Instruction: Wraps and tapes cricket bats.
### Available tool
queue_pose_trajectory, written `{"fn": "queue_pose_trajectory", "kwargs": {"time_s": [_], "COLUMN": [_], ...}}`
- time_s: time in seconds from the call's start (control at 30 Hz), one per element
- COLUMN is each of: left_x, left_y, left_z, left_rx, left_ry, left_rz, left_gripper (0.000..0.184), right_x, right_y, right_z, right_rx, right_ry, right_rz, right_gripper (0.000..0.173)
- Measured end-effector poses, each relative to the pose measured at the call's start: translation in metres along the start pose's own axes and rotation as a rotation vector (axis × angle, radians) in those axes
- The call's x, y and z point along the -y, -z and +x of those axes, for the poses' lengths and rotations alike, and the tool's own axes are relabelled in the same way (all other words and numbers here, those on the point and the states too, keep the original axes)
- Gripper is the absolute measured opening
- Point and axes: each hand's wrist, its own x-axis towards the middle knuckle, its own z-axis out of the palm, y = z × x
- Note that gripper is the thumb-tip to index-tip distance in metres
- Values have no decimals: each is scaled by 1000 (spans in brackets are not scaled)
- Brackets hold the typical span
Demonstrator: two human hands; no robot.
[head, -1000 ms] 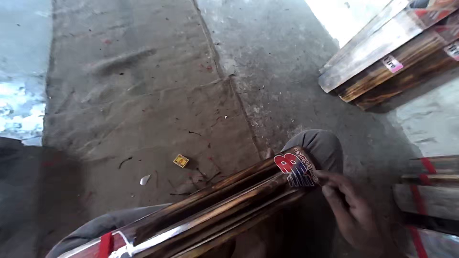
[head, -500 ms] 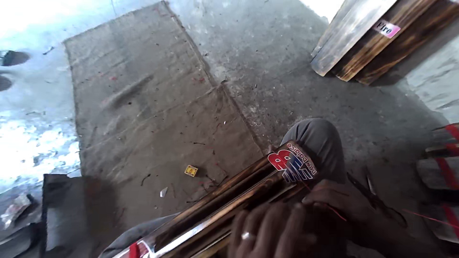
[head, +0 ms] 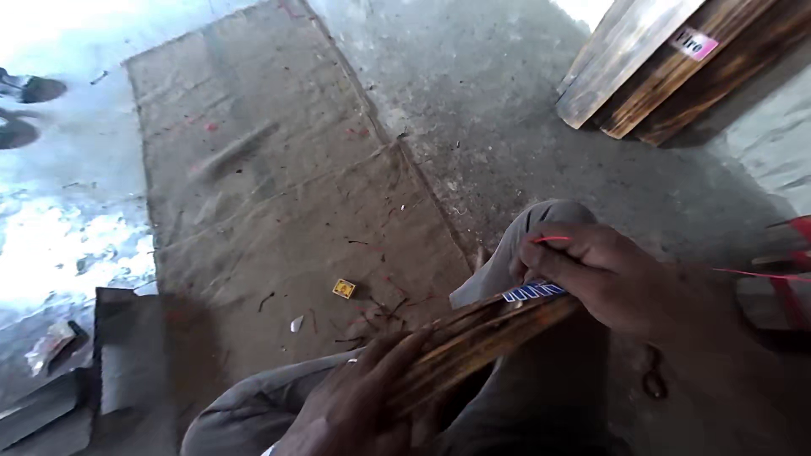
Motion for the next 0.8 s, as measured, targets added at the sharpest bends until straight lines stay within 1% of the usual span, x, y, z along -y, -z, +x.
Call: {"fn": "queue_pose_trajectory", "kwargs": {"time_s": [0.03,0.07,0.17,0.2,0.23,0.3,0.4,0.43,0.5,0.57,0.6,0.67,0.73,0.8], "left_x": [4,2,-34,-49,-64,-88,-113,-116,-115,-113,-111,-110,-112,-113], "left_y": [2,3,-1,-4,-7,-12,-22,-26,-35,-45,-51,-61,-68,-74], "left_z": [5,10,41,56,72,97,114,114,110,100,95,84,78,76], "left_rx": [-29,-120,-482,-552,-585,-561,-571,-593,-636,-653,-643,-615,-621,-632], "left_ry": [-41,-94,-154,-152,-145,-133,-130,-142,-218,-312,-352,-403,-425,-438], "left_rz": [-72,-143,-259,-249,-222,-151,-112,-95,-68,-38,-16,28,47,25], "left_gripper": [79,68,30,24,22,23,18,18,18,15,14,18,22,22], "right_x": [-1,0,7,9,10,9,8,8,10,17,22,27,20,2], "right_y": [-1,-2,-5,-6,-7,-10,-10,-9,-2,4,3,-2,-14,-40], "right_z": [7,10,15,17,18,20,20,18,15,5,-7,-42,-87,-126], "right_rx": [2,-11,-49,-56,-63,-85,-83,-57,66,103,54,-107,-205,-310], "right_ry": [-10,-21,-57,-52,-47,-33,-5,-3,-7,16,46,86,67,17], "right_rz": [24,57,94,78,54,9,-11,9,70,128,159,216,222,329], "right_gripper": [26,26,27,28,28,28,28,28,32,35,34,28,24,24]}}
